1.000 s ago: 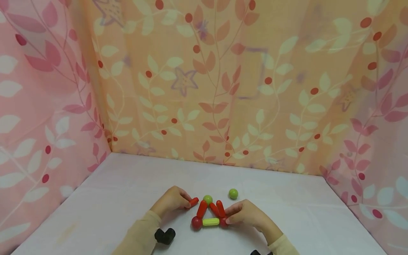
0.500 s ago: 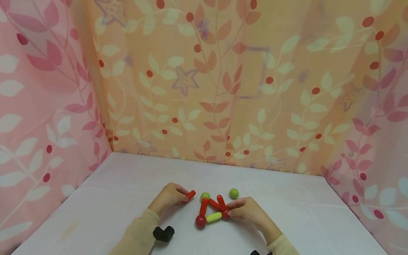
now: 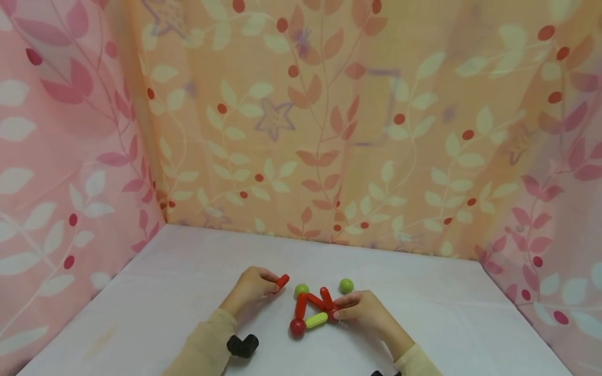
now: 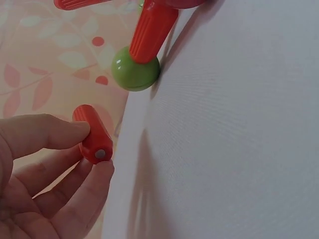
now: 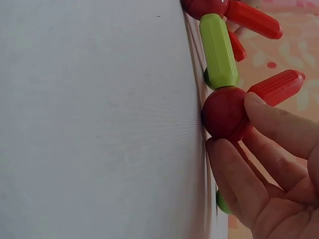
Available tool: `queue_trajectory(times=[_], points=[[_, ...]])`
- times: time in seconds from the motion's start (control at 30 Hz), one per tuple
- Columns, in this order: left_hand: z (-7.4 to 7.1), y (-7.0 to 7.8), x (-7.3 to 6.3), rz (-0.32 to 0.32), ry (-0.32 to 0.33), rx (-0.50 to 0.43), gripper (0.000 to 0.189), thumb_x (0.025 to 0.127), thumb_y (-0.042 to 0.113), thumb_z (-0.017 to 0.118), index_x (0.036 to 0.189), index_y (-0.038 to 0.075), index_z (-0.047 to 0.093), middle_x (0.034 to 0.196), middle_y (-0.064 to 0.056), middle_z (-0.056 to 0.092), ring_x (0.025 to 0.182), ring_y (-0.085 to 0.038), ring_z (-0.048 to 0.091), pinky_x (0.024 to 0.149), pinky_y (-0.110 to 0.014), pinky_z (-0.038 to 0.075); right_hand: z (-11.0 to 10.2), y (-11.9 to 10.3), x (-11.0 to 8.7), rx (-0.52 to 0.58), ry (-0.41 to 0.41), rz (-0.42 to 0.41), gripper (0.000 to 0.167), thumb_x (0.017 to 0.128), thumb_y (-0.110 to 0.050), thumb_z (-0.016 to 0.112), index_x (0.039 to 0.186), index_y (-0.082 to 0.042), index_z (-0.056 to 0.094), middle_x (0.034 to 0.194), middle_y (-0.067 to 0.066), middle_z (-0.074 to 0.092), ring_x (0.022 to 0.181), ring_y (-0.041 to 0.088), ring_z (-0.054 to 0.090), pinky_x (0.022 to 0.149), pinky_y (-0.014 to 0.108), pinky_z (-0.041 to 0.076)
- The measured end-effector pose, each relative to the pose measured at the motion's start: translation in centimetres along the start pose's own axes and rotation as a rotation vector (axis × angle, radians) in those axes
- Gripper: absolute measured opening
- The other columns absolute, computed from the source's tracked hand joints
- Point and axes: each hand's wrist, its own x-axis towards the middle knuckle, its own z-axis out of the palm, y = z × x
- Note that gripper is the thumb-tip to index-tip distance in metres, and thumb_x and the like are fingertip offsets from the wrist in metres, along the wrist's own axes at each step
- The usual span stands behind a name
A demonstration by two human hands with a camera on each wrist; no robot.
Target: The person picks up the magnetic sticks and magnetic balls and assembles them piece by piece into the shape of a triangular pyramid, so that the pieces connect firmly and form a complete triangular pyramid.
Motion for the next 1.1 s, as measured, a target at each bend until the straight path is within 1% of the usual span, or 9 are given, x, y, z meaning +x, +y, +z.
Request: queue_trajectory(times=[0.07,0.17,0.3,0.37,0.57,0.77,0.87,0.93,1.1], points=[[0.1,0.0,-0.1,0.009,-0.003,0.003,0.016,0.083,0.004,0.072,0.099,0.003,0.075,0.094,-0.007,0.071,0.087,-0.02,0.061,0.079,-0.03,0.054,0.0,0.0,0.1,-0.017,0.006,0.007,0.034,0.079,-0.01,0.083,0.109,0.003,0.074,0.099,0.011,0.076,0.081,0.011,0.065,0.07,0.026,0.054],[0.3,0.1,0.0,0.043,-0.012,0.002,0.016,0.084,0.007,0.072,0.099,0.005,0.075,0.095,-0.005,0.072,0.089,-0.02,0.061,0.083,-0.033,0.054,0.0,-0.2,0.4,-0.036,0.017,0.017,0.034,0.08,-0.01,0.081,0.111,0.001,0.074,0.103,0.012,0.076,0.085,0.012,0.064,0.072,0.027,0.054],[0.4,0.4,0.1,0.073,-0.019,-0.02,0.017,0.083,0.007,0.073,0.1,0.005,0.075,0.096,-0.005,0.072,0.09,-0.019,0.061,0.086,-0.035,0.053,-0.1,-0.4,1.0,-0.039,0.024,0.02,0.035,0.08,-0.01,0.081,0.113,-0.001,0.074,0.107,0.012,0.076,0.09,0.013,0.064,0.076,0.028,0.054],[0.5,0.5,0.1,0.089,-0.021,-0.019,0.018,0.083,0.007,0.074,0.1,0.005,0.075,0.095,-0.005,0.073,0.088,-0.018,0.062,0.085,-0.034,0.052,-0.1,-0.3,1.2,-0.041,0.024,0.02,0.035,0.08,-0.01,0.081,0.113,-0.002,0.074,0.108,0.012,0.075,0.091,0.013,0.063,0.077,0.028,0.054],[0.7,0.5,0.2,0.175,-0.029,-0.005,0.022,0.078,0.006,0.077,0.1,0.003,0.076,0.091,-0.007,0.075,0.082,-0.014,0.063,0.076,-0.027,0.05,0.2,-0.4,1.8,-0.055,0.026,0.004,0.033,0.082,-0.01,0.079,0.113,-0.003,0.074,0.108,0.01,0.075,0.096,0.016,0.059,0.079,0.029,0.054],[0.6,0.5,0.1,0.183,-0.04,-0.001,0.022,0.081,0.007,0.076,0.103,0.005,0.076,0.095,-0.006,0.074,0.085,-0.015,0.064,0.078,-0.03,0.051,0.7,-1.1,2.1,-0.1,0.045,-0.022,0.03,0.083,-0.006,0.077,0.112,-0.002,0.074,0.103,0.009,0.072,0.096,0.018,0.057,0.079,0.029,0.052],[0.6,0.4,0.1,0.194,-0.041,-0.015,0.022,0.081,0.007,0.077,0.102,0.005,0.076,0.094,-0.006,0.074,0.083,-0.014,0.064,0.074,-0.026,0.049,1.0,-1.3,2.3,-0.124,0.05,-0.03,0.027,0.083,-0.006,0.076,0.111,-0.004,0.075,0.1,0.007,0.069,0.095,0.019,0.056,0.078,0.028,0.051],[0.6,0.5,0.0,0.193,-0.044,-0.024,0.022,0.08,0.008,0.077,0.102,0.005,0.076,0.094,-0.006,0.074,0.084,-0.015,0.064,0.074,-0.027,0.049,1.0,-1.4,2.4,-0.134,0.042,-0.035,0.027,0.084,-0.006,0.076,0.111,-0.004,0.075,0.1,0.007,0.068,0.095,0.019,0.056,0.078,0.029,0.052],[0.7,0.5,-0.2,0.15,-0.065,-0.037,0.022,0.083,0.01,0.076,0.105,0.009,0.076,0.099,-0.003,0.073,0.091,-0.017,0.063,0.081,-0.033,0.051,0.8,-1.5,2.6,-0.148,-0.001,-0.056,0.028,0.085,-0.007,0.076,0.112,-0.003,0.074,0.104,0.008,0.072,0.096,0.017,0.061,0.083,0.033,0.056]])
